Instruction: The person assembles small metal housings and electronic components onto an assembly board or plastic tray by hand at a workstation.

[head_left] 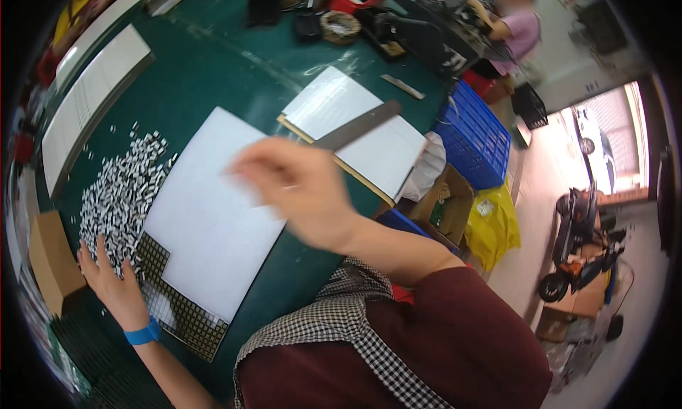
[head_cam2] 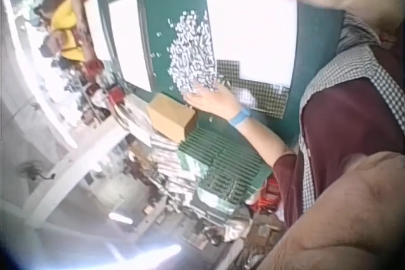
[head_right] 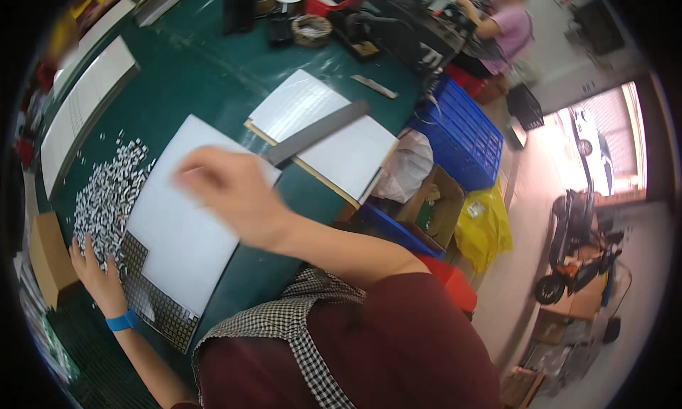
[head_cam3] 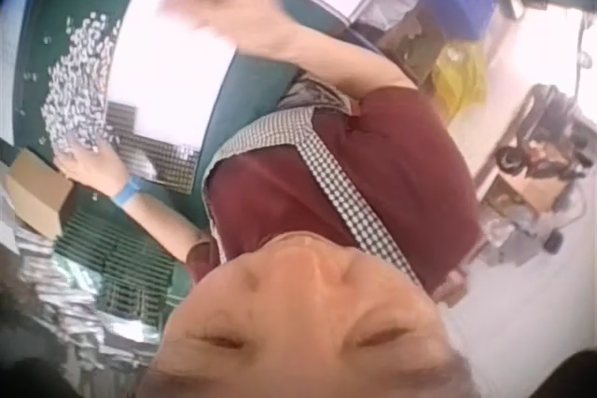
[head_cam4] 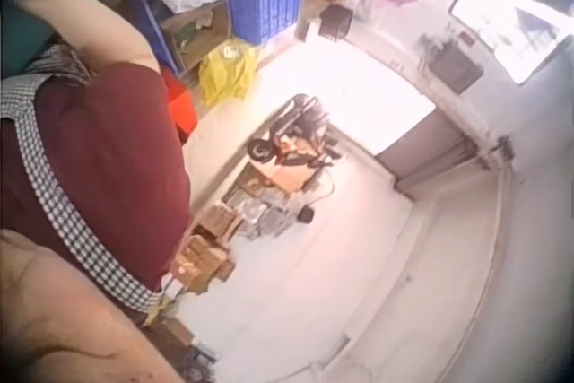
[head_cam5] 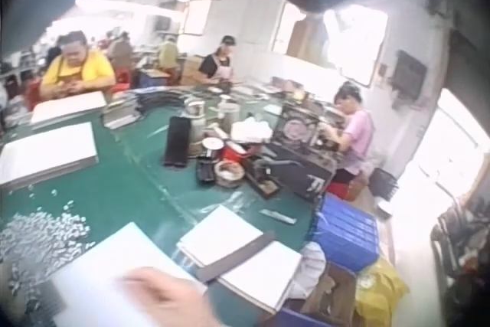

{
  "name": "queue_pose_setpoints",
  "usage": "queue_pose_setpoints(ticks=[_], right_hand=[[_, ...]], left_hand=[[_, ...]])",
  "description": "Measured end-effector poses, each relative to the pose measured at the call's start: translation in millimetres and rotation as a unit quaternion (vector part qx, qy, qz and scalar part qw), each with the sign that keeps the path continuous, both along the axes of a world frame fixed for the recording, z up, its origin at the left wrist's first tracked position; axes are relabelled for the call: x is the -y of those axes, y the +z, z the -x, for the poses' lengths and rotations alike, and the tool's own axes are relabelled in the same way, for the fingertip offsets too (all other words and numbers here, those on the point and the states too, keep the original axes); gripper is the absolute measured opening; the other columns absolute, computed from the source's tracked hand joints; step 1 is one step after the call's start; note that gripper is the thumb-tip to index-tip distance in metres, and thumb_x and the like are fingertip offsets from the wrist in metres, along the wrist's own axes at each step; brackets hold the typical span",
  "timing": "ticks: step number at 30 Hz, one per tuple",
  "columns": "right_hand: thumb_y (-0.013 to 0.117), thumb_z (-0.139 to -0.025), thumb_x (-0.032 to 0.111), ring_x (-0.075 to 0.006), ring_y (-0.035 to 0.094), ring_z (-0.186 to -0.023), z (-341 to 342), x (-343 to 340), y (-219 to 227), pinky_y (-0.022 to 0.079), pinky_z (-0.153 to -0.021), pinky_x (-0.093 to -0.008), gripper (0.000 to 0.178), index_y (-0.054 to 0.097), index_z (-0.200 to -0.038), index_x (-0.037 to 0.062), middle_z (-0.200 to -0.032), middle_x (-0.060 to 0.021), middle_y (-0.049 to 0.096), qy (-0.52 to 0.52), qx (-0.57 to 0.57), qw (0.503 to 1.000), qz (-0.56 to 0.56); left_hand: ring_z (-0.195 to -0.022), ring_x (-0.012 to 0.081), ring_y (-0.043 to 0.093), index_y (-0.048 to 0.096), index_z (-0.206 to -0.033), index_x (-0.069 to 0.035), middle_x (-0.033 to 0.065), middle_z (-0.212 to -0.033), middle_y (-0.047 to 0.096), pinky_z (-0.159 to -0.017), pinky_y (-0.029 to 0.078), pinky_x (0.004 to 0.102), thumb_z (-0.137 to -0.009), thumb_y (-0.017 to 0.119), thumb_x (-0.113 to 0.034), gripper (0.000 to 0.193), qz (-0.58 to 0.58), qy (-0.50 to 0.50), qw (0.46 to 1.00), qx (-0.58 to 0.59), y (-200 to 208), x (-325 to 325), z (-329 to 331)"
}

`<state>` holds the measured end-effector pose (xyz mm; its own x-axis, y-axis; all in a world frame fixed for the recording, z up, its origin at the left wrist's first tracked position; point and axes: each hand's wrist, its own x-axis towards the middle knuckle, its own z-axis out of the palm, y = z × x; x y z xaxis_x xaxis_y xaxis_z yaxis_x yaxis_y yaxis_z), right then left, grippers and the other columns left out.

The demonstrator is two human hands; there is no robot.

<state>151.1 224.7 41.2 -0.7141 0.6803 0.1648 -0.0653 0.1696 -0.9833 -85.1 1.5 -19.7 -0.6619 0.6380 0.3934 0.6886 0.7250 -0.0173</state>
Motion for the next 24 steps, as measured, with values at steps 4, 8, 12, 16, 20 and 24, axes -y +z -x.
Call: queue_pose_setpoints(ticks=[4, 8, 12, 16, 20, 24], right_hand=[[0.042, -0.097, 0.029, -0.0025, 0.031, -0.044, -121.7, -28.1, -64.6, 0.022, -0.038, -0.0195, 0.031, 0.049, -0.077, 0.0064, -0.054, 0.0051, 0.037, -0.363, -0.018, 0.929, 0.068], [0.042, -0.097, 0.033, -0.0056, 0.039, -0.045, -176.7, -26.0, -131.3, 0.030, -0.039, -0.0180, 0.030, 0.050, -0.089, 0.0055, -0.061, 0.0022, 0.044, -0.469, -0.043, 0.862, 0.185], [0.041, -0.096, 0.036, -0.0079, 0.047, -0.052, -158.5, -34.8, -147.7, 0.039, -0.041, -0.0201, 0.034, 0.051, -0.090, 0.0038, -0.067, -0.0009, 0.048, -0.500, -0.055, 0.841, 0.199], [0.038, -0.097, 0.037, -0.0117, 0.052, -0.057, -159.3, -48.8, -166.9, 0.042, -0.045, -0.0258, 0.038, 0.051, -0.085, 0.0025, -0.071, -0.0058, 0.052, -0.516, -0.055, 0.839, 0.166], [0.033, -0.096, 0.042, -0.0297, 0.061, -0.080, -162.4, -71.7, -197.4, 0.047, -0.069, -0.0388, 0.051, 0.055, -0.091, -0.0043, -0.088, -0.0201, 0.061, -0.592, 0.041, 0.804, 0.044], [0.033, -0.095, 0.043, -0.0368, 0.058, -0.091, -154.0, -65.0, -170.0, 0.043, -0.080, -0.0417, 0.055, 0.055, -0.094, -0.0075, -0.095, -0.0253, 0.060, -0.597, 0.160, 0.783, 0.072]], left_hand=[[-0.125, 0.0371, 0.036, 0.051, -0.121, -0.005, 0.0207, -0.132, 0.042, -0.105, 0.030, 0.0420, -0.074, 0.064, 0.000, 0.050, -0.064, -0.324, 0.927, 0.176, 22.9, -111.6, -78.2], [-0.125, 0.0358, 0.038, 0.048, -0.123, -0.004, 0.0199, -0.134, 0.040, -0.101, 0.034, 0.0424, -0.075, 0.061, -0.002, 0.050, -0.045, -0.603, 0.750, 0.267, 7.2, -204.5, -189.2], [-0.127, 0.0309, 0.037, 0.045, -0.127, -0.008, 0.0128, -0.136, 0.041, -0.100, 0.033, 0.0469, -0.081, 0.057, -0.009, 0.048, 0.016, -0.619, 0.762, 0.188, -40.5, -242.3, -246.0], [-0.127, 0.0245, 0.037, 0.046, -0.127, -0.012, 0.0067, -0.136, 0.042, -0.102, 0.031, 0.0450, -0.085, 0.053, -0.014, 0.043, 0.003, -0.622, 0.756, 0.202, -56.9, -246.7, -258.7], [-0.127, 0.0224, 0.037, 0.047, -0.127, -0.014, 0.0052, -0.136, 0.043, -0.103, 0.030, 0.0436, -0.085, 0.053, -0.015, 0.042, -0.011, -0.622, 0.757, 0.201, -61.8, -244.9, -267.9], [-0.126, 0.0241, 0.039, 0.048, -0.125, -0.013, 0.0061, -0.135, 0.044, -0.101, 0.033, 0.0445, -0.081, 0.058, -0.012, 0.045, -0.040, -0.613, 0.762, 0.203, -68.0, -245.6, -259.1]])
